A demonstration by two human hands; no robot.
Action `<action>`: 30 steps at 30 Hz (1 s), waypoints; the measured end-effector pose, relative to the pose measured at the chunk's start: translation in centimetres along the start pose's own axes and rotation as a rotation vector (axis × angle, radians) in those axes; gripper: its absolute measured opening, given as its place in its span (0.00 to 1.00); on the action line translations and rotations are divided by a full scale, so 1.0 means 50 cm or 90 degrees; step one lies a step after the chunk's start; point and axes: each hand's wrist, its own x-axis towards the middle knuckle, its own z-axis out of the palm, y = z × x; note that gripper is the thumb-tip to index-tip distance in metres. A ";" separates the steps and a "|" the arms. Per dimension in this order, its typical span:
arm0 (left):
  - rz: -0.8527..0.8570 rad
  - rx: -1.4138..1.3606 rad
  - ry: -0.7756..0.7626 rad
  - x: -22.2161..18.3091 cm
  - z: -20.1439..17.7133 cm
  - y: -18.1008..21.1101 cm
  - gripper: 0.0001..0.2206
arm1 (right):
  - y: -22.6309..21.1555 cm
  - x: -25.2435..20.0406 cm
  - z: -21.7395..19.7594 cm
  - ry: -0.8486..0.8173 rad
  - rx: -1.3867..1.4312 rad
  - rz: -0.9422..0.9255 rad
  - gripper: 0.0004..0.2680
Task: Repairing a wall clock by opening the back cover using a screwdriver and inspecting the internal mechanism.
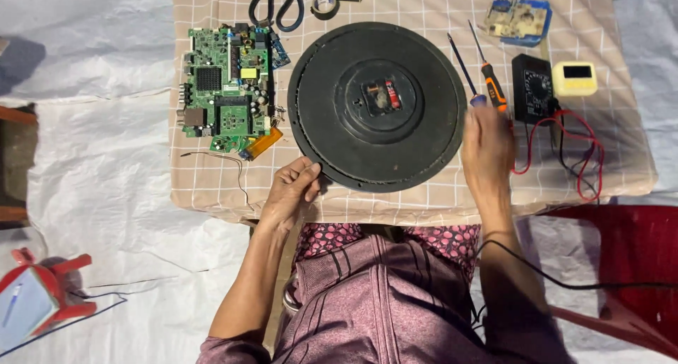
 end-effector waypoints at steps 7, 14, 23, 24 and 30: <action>0.007 -0.003 -0.008 -0.016 -0.004 -0.025 0.05 | -0.095 -0.128 -0.045 -0.203 0.202 0.411 0.12; -0.002 -0.005 -0.079 -0.058 -0.031 -0.091 0.11 | -0.081 -0.132 -0.011 -0.122 0.308 0.420 0.13; -0.033 -0.117 -0.206 -0.122 0.003 -0.124 0.27 | 0.005 -0.077 0.021 -0.069 0.252 0.348 0.14; -0.050 -0.174 -0.242 -0.124 0.014 -0.127 0.28 | 0.027 -0.069 0.029 -0.083 0.205 0.322 0.15; -0.078 -0.260 -0.314 -0.129 0.070 -0.136 0.28 | 0.153 0.025 0.098 -0.138 0.033 0.176 0.13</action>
